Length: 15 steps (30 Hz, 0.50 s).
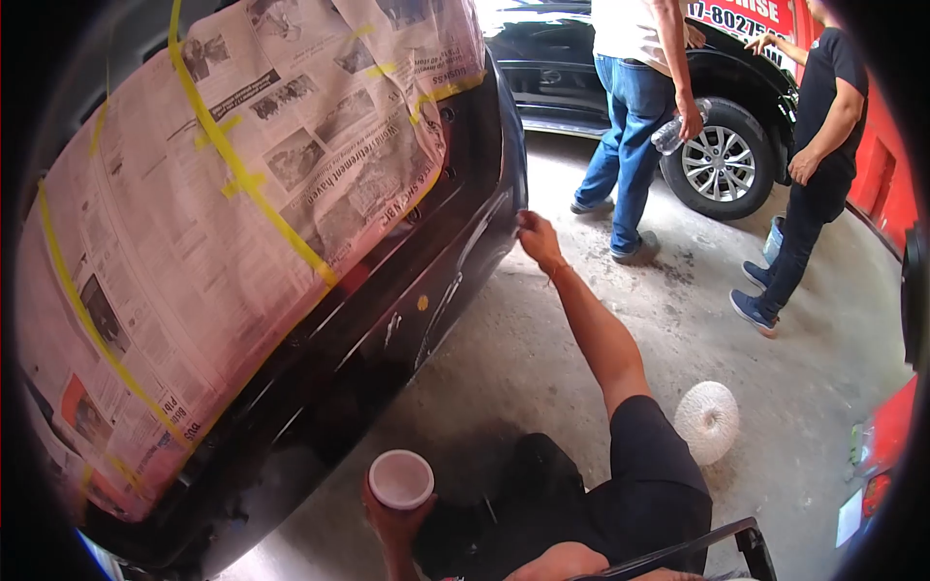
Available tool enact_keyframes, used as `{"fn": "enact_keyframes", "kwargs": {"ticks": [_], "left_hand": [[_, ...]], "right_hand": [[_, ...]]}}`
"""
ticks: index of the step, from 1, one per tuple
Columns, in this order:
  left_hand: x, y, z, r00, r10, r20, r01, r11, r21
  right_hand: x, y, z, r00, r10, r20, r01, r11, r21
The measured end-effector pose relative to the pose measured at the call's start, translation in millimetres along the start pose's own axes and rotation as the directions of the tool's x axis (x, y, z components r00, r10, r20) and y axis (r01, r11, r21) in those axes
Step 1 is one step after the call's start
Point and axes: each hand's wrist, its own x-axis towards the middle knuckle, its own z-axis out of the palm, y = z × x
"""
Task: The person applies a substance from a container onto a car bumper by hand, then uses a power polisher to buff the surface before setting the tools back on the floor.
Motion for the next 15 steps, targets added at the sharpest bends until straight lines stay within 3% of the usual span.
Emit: {"fn": "enact_keyframes", "kwargs": {"ticks": [2,3,6,7,8,12,14,15], "left_hand": [[0.1,2.1,-1.1,0.999,-0.033,-0.035,0.034,0.999,0.015],[17.1,0.9,5.3,0.998,-0.018,-0.057,0.019,1.000,0.013],[47.6,5.9,15.8,0.997,0.059,-0.048,-0.058,0.998,0.024],[57.2,7.2,17.5,0.996,0.084,-0.032,-0.083,0.996,0.029],[65.0,8.0,19.5,0.994,0.106,-0.011,-0.106,0.994,0.033],[89.2,10.9,38.4,0.983,0.176,0.061,-0.178,0.984,0.027],[95.1,16.7,45.7,0.977,0.193,0.087,-0.196,0.980,0.029],[96.7,20.1,47.7,0.976,0.195,0.098,-0.199,0.979,0.034]], "right_hand": [[30.9,-7.3,-4.0,0.992,-0.047,-0.115,0.031,0.989,-0.145],[44.7,-10.9,-0.4,0.991,-0.068,-0.119,0.052,0.990,-0.130],[47.6,-18.9,10.7,0.988,0.153,-0.023,-0.153,0.938,-0.312],[45.0,18.0,34.1,0.986,-0.098,-0.134,0.046,0.937,-0.346],[30.2,27.1,43.2,0.974,-0.180,-0.135,0.117,0.917,-0.382],[-27.2,8.9,12.4,0.995,-0.077,0.058,0.092,0.933,-0.347],[-7.9,4.9,-3.0,0.977,-0.167,-0.135,0.103,0.916,-0.388],[9.9,-11.2,-12.7,0.966,-0.211,-0.147,0.141,0.912,-0.385]]}}
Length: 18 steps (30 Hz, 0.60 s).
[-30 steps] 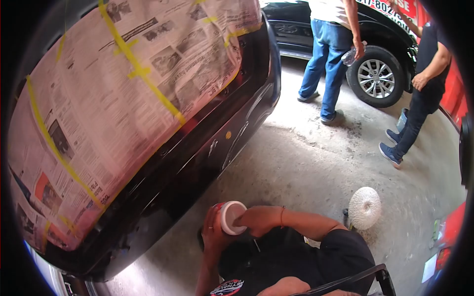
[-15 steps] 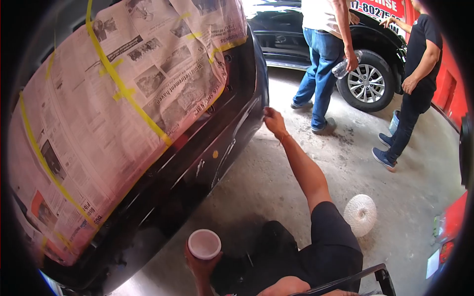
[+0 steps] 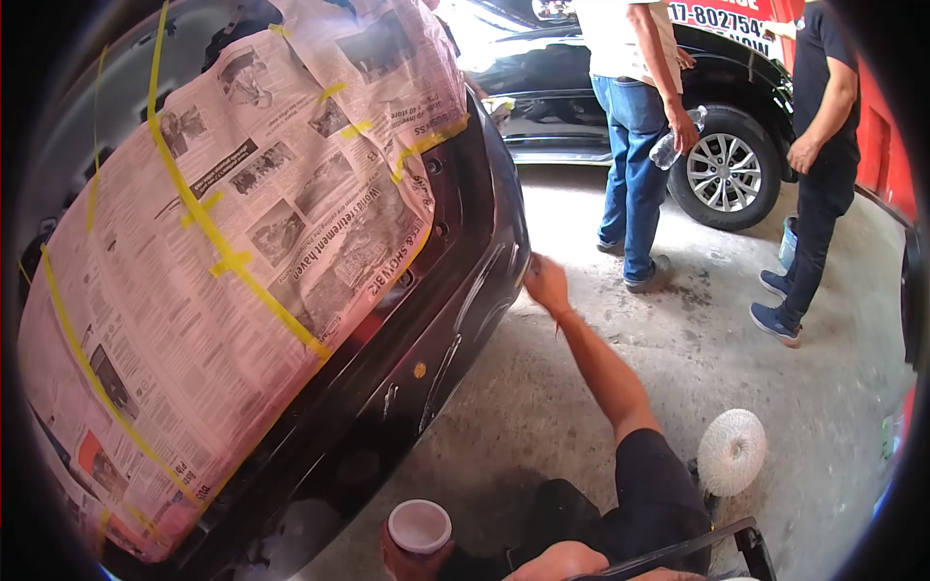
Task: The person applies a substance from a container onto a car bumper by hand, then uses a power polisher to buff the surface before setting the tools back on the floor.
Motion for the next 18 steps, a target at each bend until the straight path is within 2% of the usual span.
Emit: {"fn": "enact_keyframes", "kwargs": {"ticks": [1,3,4,5,6,7,9,11,13,15,16,17,18], "left_hand": [[1.7,2.9,0.9,1.000,0.000,0.010,0.000,1.000,0.008],[1.8,11.0,1.3,1.000,-0.009,0.019,0.009,1.000,0.024],[2.3,15.4,0.9,1.000,-0.016,0.018,0.015,0.999,0.032],[-0.7,20.0,0.8,0.999,-0.032,0.016,0.031,0.999,0.040],[-8.1,24.2,-0.7,0.998,-0.058,0.014,0.057,0.997,0.049],[-17.0,28.2,-2.7,0.996,-0.089,0.010,0.088,0.994,0.057],[-44.7,39.0,-7.5,0.985,-0.174,0.008,0.173,0.983,0.067],[-61.3,51.4,-6.8,0.972,-0.236,-0.008,0.236,0.970,0.052],[-60.7,48.0,-8.4,0.953,-0.302,0.022,0.303,0.953,-0.022],[-65.8,40.4,-4.5,0.985,-0.171,-0.005,0.170,0.985,-0.038],[-62.0,44.0,-5.9,0.979,-0.203,-0.017,0.202,0.978,-0.048],[-56.7,48.3,-10.0,0.981,-0.191,0.035,0.193,0.980,-0.043],[-58.3,50.2,-13.2,0.981,-0.174,0.085,0.178,0.983,-0.039]], "right_hand": [[21.0,-8.7,-10.6,0.998,0.060,0.033,-0.060,0.998,0.018],[71.4,-22.4,-16.0,0.997,0.051,0.063,-0.057,0.993,0.103],[102.2,-6.4,8.7,0.998,-0.024,-0.053,0.033,0.982,0.186],[117.1,-21.3,4.0,0.999,0.041,0.015,-0.043,0.967,0.251],[133.4,-22.4,15.8,1.000,-0.004,-0.015,0.008,0.957,0.289],[141.0,-19.6,25.1,1.000,-0.020,0.024,0.015,0.977,0.211],[121.2,-24.6,35.0,0.990,0.057,0.130,-0.083,0.976,0.202],[81.8,-46.4,12.8,0.962,0.124,0.242,-0.188,0.947,0.262],[40.9,-43.6,5.1,0.922,0.198,0.334,-0.223,0.974,0.037],[-2.4,-53.8,-9.2,0.944,0.153,0.294,-0.169,0.985,0.030],[-19.1,-60.8,-9.8,0.969,0.115,0.218,-0.145,0.982,0.124],[-38.6,-69.5,-9.4,0.985,0.090,0.144,-0.120,0.969,0.215],[-59.2,-88.5,-10.4,0.994,-0.104,-0.018,0.106,0.976,0.189]]}}
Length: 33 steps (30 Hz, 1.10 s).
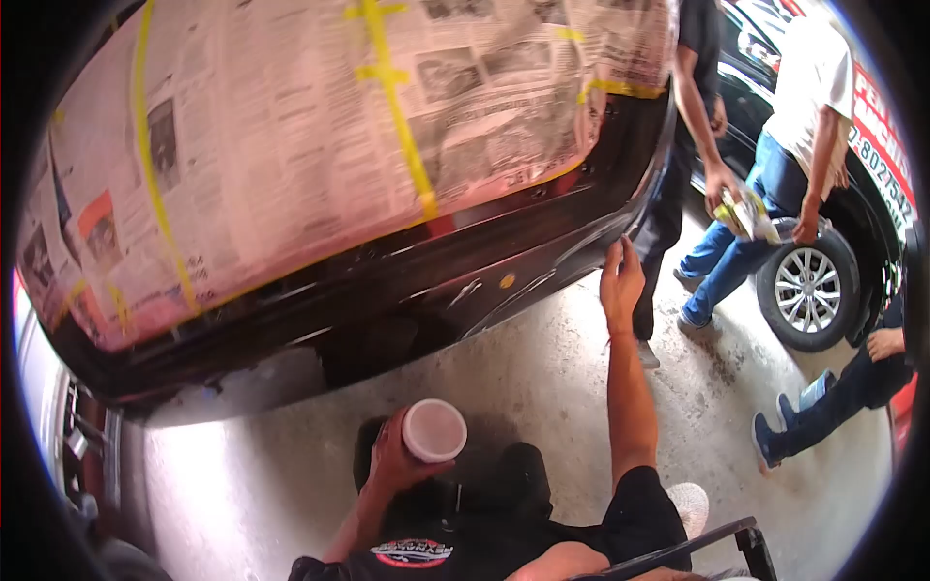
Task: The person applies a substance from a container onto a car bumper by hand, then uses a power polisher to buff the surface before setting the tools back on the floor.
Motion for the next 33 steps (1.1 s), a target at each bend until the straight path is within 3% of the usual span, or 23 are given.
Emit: {"fn": "enact_keyframes", "kwargs": {"ticks": [1,3,5,7,10,12,13,15,16,18,19,21,22,24,25,27,28,30,31,33], "left_hand": [[-4.6,-4.0,1.5,1.000,-0.020,-0.014,0.020,1.000,-0.007],[-10.3,-15.0,7.8,0.994,0.055,-0.097,-0.057,0.998,-0.014],[-17.8,-22.0,6.5,0.995,0.041,-0.090,-0.044,0.998,-0.037],[-28.3,-26.6,2.8,0.997,0.020,-0.079,-0.025,0.997,-0.066],[-46.0,-34.6,-7.9,0.995,-0.015,-0.095,0.014,1.000,-0.016],[-53.4,-38.6,-14.4,0.991,-0.095,-0.095,0.093,0.995,-0.028],[-55.5,-39.5,-17.9,0.991,-0.097,-0.096,0.094,0.995,-0.039],[-55.6,-40.1,-27.6,0.981,-0.193,-0.024,0.191,0.978,-0.081],[-55.5,-41.3,-29.9,0.983,-0.181,-0.025,0.178,0.980,-0.091],[-60.6,-43.4,-33.5,0.955,-0.289,-0.058,0.282,0.953,-0.106],[-59.5,-44.4,-37.0,0.960,-0.276,-0.045,0.270,0.957,-0.108],[-58.6,-46.7,-40.6,0.962,-0.272,-0.016,0.264,0.946,-0.191],[-62.6,-53.0,-37.4,0.965,-0.260,0.007,0.257,0.947,-0.193],[-65.6,-67.2,-30.1,0.978,-0.175,-0.116,0.170,0.984,-0.052],[-62.5,-70.5,-28.8,0.982,-0.160,-0.101,0.156,0.986,-0.053],[-63.6,-71.0,-28.0,0.983,-0.159,-0.096,0.150,0.985,-0.087],[-63.0,-72.2,-27.2,0.983,-0.162,-0.090,0.154,0.984,-0.087],[-60.5,-75.1,-26.2,0.983,-0.165,-0.076,0.154,0.979,-0.135],[-60.3,-74.3,-26.5,0.980,-0.177,-0.085,0.165,0.978,-0.129],[-58.9,-71.1,-26.3,0.980,-0.184,-0.077,0.166,0.966,-0.196]], "right_hand": [[-20.9,-27.9,0.2,0.987,-0.157,-0.031,0.157,0.988,-0.008],[-71.4,-68.9,13.5,0.967,-0.249,0.053,0.237,0.957,0.167],[-111.1,-110.2,21.4,0.867,-0.442,0.232,0.430,0.897,0.101],[-133.0,-130.7,39.1,0.838,-0.457,0.297,0.443,0.889,0.116],[-162.6,-156.1,62.0,0.844,-0.445,0.299,0.469,0.883,-0.010],[-196.8,-171.2,58.5,0.681,-0.566,0.465,0.614,0.787,0.061],[-213.7,-176.2,55.8,0.674,-0.569,0.471,0.620,0.782,0.057],[-236.2,-181.4,52.5,0.595,-0.630,0.499,0.546,0.772,0.324],[-234.2,-177.8,53.8,0.593,-0.633,0.497,0.558,0.768,0.313],[-230.1,-161.0,55.8,0.796,-0.451,0.404,0.406,0.893,0.197],[-225.2,-148.6,61.6,0.803,-0.444,0.398,0.406,0.896,0.180],[-215.1,-125.6,69.3,0.942,-0.128,0.309,0.113,0.991,0.065],[-221.4,-121.4,66.8,0.947,-0.113,0.300,0.105,0.994,0.043],[-232.3,-127.9,65.7,0.812,-0.335,0.477,0.395,0.918,-0.027],[-238.6,-132.2,59.9,0.822,-0.324,0.468,0.389,0.920,-0.045],[-251.3,-154.2,37.2,0.459,-0.565,0.686,0.539,0.791,0.291],[-252.0,-151.2,37.3,0.460,-0.561,0.689,0.535,0.794,0.289],[-248.5,-140.1,44.5,0.788,-0.270,0.554,0.242,0.962,0.126],[-240.4,-131.9,48.7,0.781,-0.276,0.560,0.239,0.961,0.140],[-221.6,-114.5,60.6,0.909,0.029,0.416,-0.052,0.998,0.043]]}}
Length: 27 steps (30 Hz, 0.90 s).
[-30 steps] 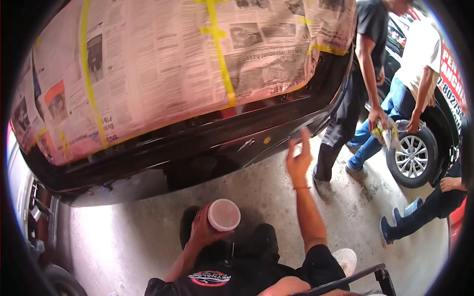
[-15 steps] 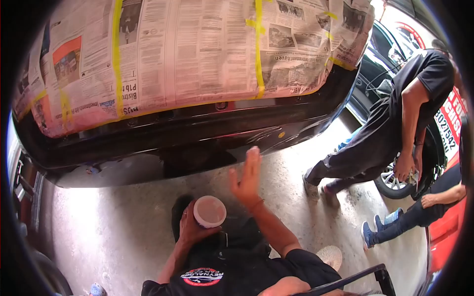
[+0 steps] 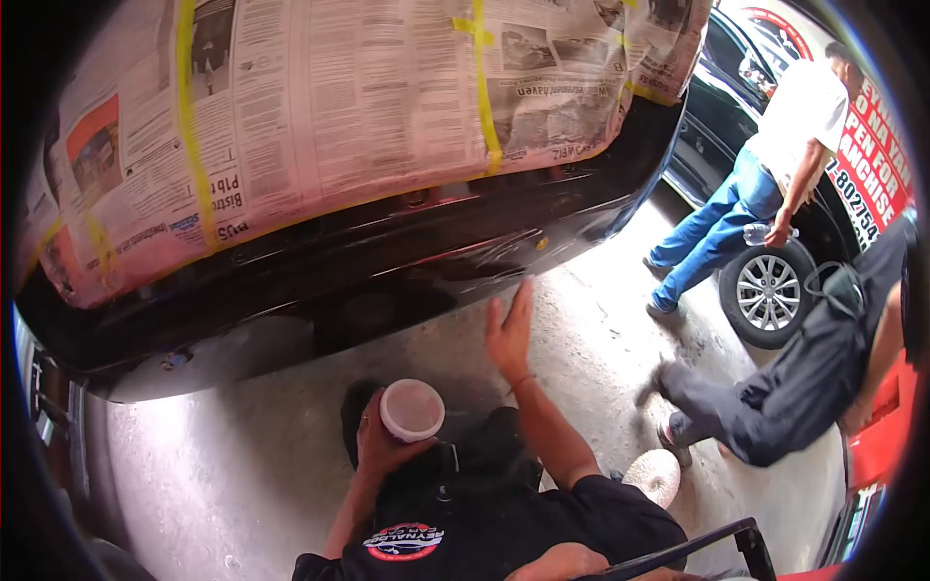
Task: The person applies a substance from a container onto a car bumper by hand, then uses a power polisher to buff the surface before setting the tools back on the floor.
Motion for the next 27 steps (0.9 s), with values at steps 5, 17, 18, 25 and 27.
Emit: {"fn": "enact_keyframes", "kwargs": {"ticks": [5,17,18,25,27], "left_hand": [[-0.1,-6.2,6.2,0.996,0.088,0.024,-0.089,0.993,0.080],[10.5,-0.4,28.0,0.992,0.123,0.036,-0.121,0.992,-0.039],[11.5,7.2,26.7,0.994,0.105,0.006,-0.105,0.994,0.012],[25.8,53.6,27.8,0.987,0.149,0.063,-0.154,0.984,0.088],[24.9,67.0,27.5,0.988,0.138,0.065,-0.144,0.984,0.104]], "right_hand": [[-19.0,1.2,8.5,0.979,-0.167,0.117,0.190,0.956,-0.224],[55.0,76.0,-97.1,0.986,0.014,-0.163,-0.034,0.992,-0.118],[70.1,83.3,-105.3,0.974,0.020,-0.227,-0.031,0.998,-0.047],[175.9,158.6,-138.6,0.921,0.016,-0.388,-0.141,0.945,-0.295],[188.5,148.9,-144.8,0.965,0.100,-0.244,-0.149,0.970,-0.192]]}}
